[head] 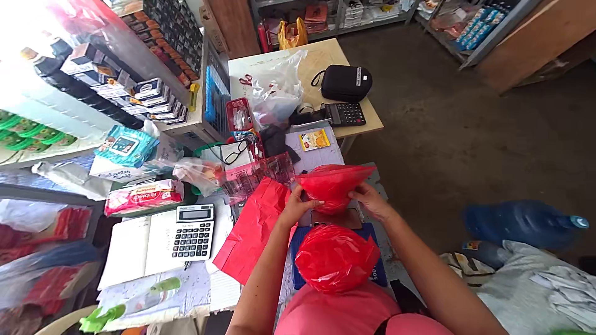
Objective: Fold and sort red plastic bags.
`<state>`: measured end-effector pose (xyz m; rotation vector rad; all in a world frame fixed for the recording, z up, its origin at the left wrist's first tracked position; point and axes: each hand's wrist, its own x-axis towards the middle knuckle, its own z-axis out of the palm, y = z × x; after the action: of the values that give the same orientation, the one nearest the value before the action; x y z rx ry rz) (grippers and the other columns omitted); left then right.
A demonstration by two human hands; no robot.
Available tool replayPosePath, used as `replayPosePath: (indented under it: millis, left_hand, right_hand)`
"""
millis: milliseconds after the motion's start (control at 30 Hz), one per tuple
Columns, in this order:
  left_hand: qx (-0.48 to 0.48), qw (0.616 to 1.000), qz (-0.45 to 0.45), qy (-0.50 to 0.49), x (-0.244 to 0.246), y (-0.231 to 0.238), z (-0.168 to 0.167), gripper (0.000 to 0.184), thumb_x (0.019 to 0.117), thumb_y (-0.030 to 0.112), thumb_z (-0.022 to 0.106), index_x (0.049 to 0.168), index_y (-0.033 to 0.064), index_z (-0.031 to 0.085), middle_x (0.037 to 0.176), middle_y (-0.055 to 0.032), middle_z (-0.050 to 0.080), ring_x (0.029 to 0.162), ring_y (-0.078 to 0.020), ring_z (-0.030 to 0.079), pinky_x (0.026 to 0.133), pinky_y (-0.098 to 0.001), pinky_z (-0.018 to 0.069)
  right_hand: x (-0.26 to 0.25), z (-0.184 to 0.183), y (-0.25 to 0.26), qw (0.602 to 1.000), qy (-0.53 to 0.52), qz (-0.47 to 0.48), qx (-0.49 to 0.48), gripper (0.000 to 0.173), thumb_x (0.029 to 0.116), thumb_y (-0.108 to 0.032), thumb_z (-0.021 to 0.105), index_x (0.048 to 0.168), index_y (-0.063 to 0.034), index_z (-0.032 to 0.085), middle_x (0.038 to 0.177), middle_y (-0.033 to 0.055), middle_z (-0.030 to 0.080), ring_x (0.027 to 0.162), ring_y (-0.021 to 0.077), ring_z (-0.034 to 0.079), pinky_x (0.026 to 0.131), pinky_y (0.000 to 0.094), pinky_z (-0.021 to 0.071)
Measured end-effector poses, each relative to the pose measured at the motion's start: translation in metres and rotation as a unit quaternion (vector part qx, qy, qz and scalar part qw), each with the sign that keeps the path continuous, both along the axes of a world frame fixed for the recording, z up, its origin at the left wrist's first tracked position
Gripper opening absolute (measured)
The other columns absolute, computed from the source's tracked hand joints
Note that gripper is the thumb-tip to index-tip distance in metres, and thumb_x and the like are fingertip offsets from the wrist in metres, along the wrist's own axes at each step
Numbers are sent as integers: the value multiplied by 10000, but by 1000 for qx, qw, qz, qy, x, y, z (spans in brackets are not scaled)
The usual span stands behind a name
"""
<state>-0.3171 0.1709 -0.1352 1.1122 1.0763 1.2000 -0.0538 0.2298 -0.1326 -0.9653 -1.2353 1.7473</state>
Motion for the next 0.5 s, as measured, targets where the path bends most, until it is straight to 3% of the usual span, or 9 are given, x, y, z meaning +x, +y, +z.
replayPosePath:
  millis: [67,100,133,200,267,333,500]
  left_hand:
    - [-3,999,3,-33,-9,-10,6,919,782,141,871,1499,-83,341,1447,-210,537,1310,-258,572,1111,-420,498]
    - [-11,1000,18,-14,-14,-16,7,947,797,198,864,1527,-65,321,1486,-218,502,1326,-282,562,1099,-434,510]
    - [-18,998,46,35,-21,-24,5,861,827,254,842,1497,-54,396,1461,-217,525,1279,-287,596,1042,-432,547]
    - [-37,972,122,196,-39,-36,-1,508,903,307,766,1267,-21,634,1242,-187,659,1065,-255,678,889,-408,589]
    - [-75,924,171,333,-55,-46,-6,379,914,335,741,1087,1,695,1041,-158,687,926,-251,672,836,-427,567]
    - [-129,891,152,407,-67,-48,-5,484,883,413,768,1105,-6,677,1040,-170,678,944,-294,664,876,-485,552]
    - [-201,855,32,477,-52,-35,0,643,824,581,771,1134,24,688,1162,-192,667,1055,-356,659,920,-575,532]
  right_hand:
    - [10,3,1,1000,-11,-3,18,738,818,-247,830,1425,16,502,1349,97,630,1242,184,603,1058,374,520]
    - [17,6,1,1000,-19,-9,22,834,807,-309,843,1473,11,456,1419,110,588,1302,202,566,1084,389,501]
    - [24,10,-1,999,-29,-17,23,882,802,-353,844,1499,-1,435,1467,115,556,1343,212,538,1096,400,492]
    - [40,18,-5,998,-56,-21,32,858,822,-388,820,1505,-20,455,1514,114,525,1393,219,498,1112,402,473]
    - [55,24,-11,995,-97,-10,39,744,873,-373,768,1474,-22,507,1508,118,538,1397,232,505,1116,396,473]
    - [65,30,-19,991,-127,3,32,645,915,-327,725,1449,-20,536,1487,124,560,1368,248,540,1106,395,488]
    - [62,47,-31,985,-164,39,24,585,936,-292,703,1426,-10,551,1449,140,586,1298,253,601,1077,377,519]
